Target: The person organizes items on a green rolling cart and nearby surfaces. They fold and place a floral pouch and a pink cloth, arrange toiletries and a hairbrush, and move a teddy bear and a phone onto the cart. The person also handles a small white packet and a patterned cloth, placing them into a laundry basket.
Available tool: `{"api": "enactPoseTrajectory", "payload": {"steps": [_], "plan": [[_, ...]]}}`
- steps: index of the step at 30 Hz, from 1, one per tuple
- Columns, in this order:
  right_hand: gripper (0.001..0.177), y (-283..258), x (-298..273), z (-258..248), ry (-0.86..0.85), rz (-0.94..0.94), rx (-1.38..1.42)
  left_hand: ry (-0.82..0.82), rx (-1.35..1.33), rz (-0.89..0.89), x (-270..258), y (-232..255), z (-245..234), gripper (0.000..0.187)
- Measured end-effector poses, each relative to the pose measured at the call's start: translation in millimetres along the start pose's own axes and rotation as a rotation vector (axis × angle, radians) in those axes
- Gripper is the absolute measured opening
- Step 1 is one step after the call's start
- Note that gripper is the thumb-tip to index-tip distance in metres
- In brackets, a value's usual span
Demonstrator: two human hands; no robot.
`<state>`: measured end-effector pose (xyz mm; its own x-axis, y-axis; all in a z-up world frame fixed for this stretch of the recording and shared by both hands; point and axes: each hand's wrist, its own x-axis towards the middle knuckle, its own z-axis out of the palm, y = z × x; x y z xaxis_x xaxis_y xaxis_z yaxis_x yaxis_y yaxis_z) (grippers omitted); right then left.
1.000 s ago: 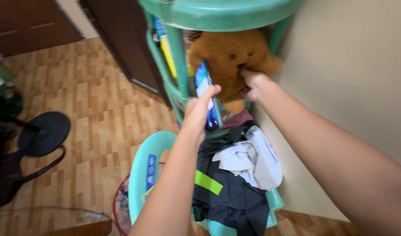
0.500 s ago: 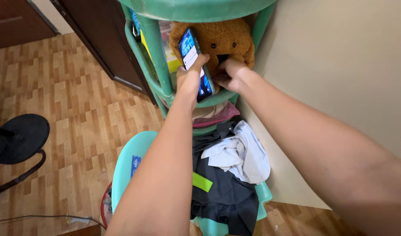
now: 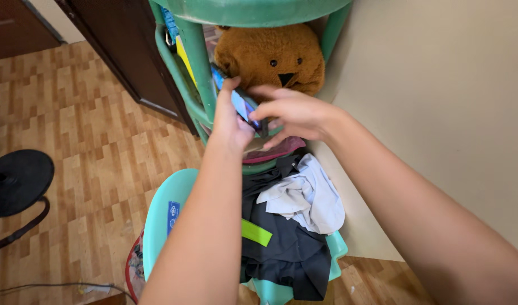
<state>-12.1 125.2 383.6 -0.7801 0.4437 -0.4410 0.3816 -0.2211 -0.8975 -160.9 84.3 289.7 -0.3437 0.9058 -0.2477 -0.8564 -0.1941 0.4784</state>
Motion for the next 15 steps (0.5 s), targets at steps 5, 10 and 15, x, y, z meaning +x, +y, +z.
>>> {"api": "enactPoseTrajectory", "payload": {"steps": [5, 10, 15], "plan": [[0.065, -17, 22, 10, -0.097, 0.002, -0.127, 0.045, -0.156, -0.102, 6, 11, 10, 0.057], [0.047, -3, 35, -3, -0.023, -0.014, -0.178, 0.199, -0.297, -0.046, 16, 2, 31, 0.054], [0.043, 12, 50, -3, 0.081, -0.146, -0.371, 0.233, -0.095, -0.152, 22, 7, 14, 0.056]]}}
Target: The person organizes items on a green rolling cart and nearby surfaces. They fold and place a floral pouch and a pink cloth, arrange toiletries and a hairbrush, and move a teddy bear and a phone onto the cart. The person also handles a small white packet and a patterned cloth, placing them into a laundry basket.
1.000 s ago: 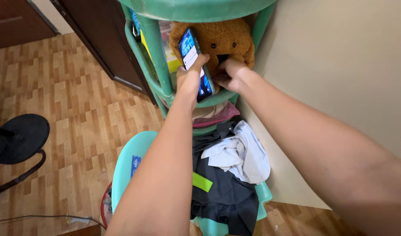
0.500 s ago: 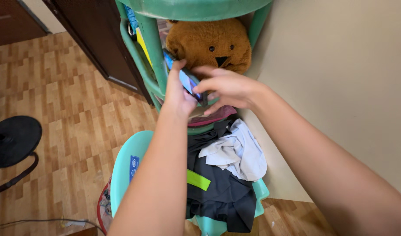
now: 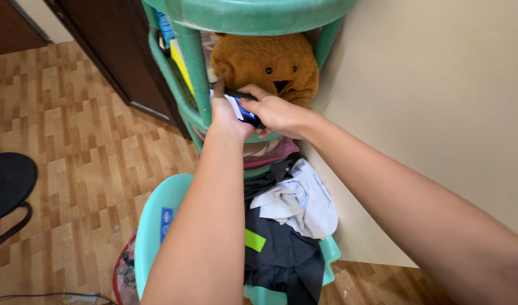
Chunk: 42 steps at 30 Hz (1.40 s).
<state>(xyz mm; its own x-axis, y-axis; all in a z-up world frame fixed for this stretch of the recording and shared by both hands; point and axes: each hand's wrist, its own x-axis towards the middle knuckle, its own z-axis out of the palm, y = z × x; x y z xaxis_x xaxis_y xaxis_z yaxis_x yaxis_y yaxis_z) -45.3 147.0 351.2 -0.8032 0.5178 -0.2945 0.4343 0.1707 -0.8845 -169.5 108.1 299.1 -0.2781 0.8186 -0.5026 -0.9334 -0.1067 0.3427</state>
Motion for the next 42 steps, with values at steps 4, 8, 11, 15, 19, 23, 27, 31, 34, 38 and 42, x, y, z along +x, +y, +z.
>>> {"api": "enactPoseTrajectory", "payload": {"steps": [4, 8, 11, 15, 19, 23, 27, 31, 34, 38, 42], "plan": [[0.038, 7, 4, 20, 0.183, -0.325, -0.443, 0.132, 0.287, 0.148, 4, 2, -23, 0.046], [0.041, 20, -3, 33, 0.308, -0.511, -0.504, -0.015, 0.604, 0.059, -19, 16, -54, 0.025], [0.032, 27, -5, 38, 0.427, -0.377, -0.591, 0.192, 0.8, -0.07, -48, 39, -72, 0.023], [0.024, 31, -2, 29, 0.478, -0.291, -0.387, 0.332, 0.9, 0.19, -64, 58, -78, 0.018], [0.03, 24, 9, 20, 0.314, -0.085, 0.064, 0.308, 0.73, 0.418, -53, 61, -78, 0.03], [0.031, 15, 24, 12, 0.206, 0.022, 0.251, 0.499, 1.237, 0.847, -27, 68, -75, 0.056], [0.029, 6, 41, 20, 0.256, -0.004, 0.097, 0.364, 1.304, 0.849, -5, 98, -82, 0.068], [0.027, -1, 47, 26, 0.356, 0.047, -0.052, 0.24, 1.39, 0.886, 10, 120, -82, 0.057], [0.03, 0, 48, 30, 0.409, 0.127, -0.259, 0.173, 1.441, 0.881, 8, 122, -85, 0.051], [0.034, 9, 46, 26, 0.475, 0.193, -0.438, 0.189, 1.475, 0.745, -4, 122, -79, 0.044], [0.034, 13, 45, 23, 0.583, -0.04, -0.757, 0.241, 1.757, 0.634, -15, 129, -65, 0.03]]}}
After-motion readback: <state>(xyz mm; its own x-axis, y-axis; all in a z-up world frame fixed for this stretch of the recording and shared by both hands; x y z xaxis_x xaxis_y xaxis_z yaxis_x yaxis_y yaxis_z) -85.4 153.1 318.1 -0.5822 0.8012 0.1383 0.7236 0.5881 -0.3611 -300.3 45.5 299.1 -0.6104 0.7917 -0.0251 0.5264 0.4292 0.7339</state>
